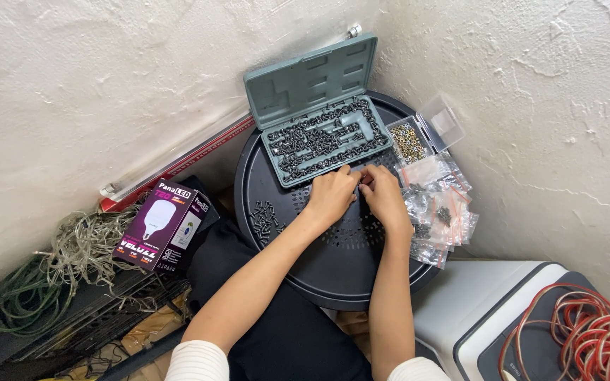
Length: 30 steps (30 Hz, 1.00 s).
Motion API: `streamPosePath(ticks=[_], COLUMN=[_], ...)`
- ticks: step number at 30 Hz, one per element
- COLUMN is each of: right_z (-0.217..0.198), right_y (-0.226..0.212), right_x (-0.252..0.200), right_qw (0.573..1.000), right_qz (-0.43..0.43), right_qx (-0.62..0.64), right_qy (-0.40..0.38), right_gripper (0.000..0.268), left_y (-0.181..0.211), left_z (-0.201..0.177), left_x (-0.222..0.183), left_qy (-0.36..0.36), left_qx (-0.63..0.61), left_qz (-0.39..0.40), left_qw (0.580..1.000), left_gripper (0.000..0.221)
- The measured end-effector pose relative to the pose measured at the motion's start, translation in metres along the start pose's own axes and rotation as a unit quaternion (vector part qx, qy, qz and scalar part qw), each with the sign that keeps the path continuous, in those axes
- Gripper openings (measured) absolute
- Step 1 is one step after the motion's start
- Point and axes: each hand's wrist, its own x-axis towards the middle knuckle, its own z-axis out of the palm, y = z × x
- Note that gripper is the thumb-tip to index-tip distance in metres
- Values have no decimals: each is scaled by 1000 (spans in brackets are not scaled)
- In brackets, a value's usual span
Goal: Organizing small black components by picking them from a tray and placing them into a small plastic bag.
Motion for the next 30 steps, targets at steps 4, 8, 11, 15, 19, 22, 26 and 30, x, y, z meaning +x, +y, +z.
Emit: streamPosePath(ticks=[4,8,11,15,19,22,26,30], right_z=[-2,-2,-3,-5,-1,-1,-1,-2], right_y=[-3,-3,-3,-6,-3,-1,1,-1], right_x=[-2,-2,-2,-4,-3,-1,-1,0], right_qw=[1000,1000,1000,1000,1000,1000,1000,999], right_qz=[4,-4,-6,-15,-6,-13,-5,9], right_qx=[3,4,5,-6,-12,-14,-19,-23], right_qy=[0,2,4,1,6,8,13,27], right_gripper=[19,17,18,18,16,15,13,13], left_y=[-6,-10,-10,-1,-18,-15,-8,-7], left_z=[17,26,22,-6,34,25,15,17], left_x=[2,4,5,3,6,6,4,3], left_qy=[12,31,32,28,26,23,12,4], left_qx=[12,36,40,40,41,39,27,9], left_qz=[5,10,7,3,-11,-14,-1,29], left_qw=[1000,999,999,999,999,999,1000,1000], left_gripper=[40,31,28,25,24,27,33,34])
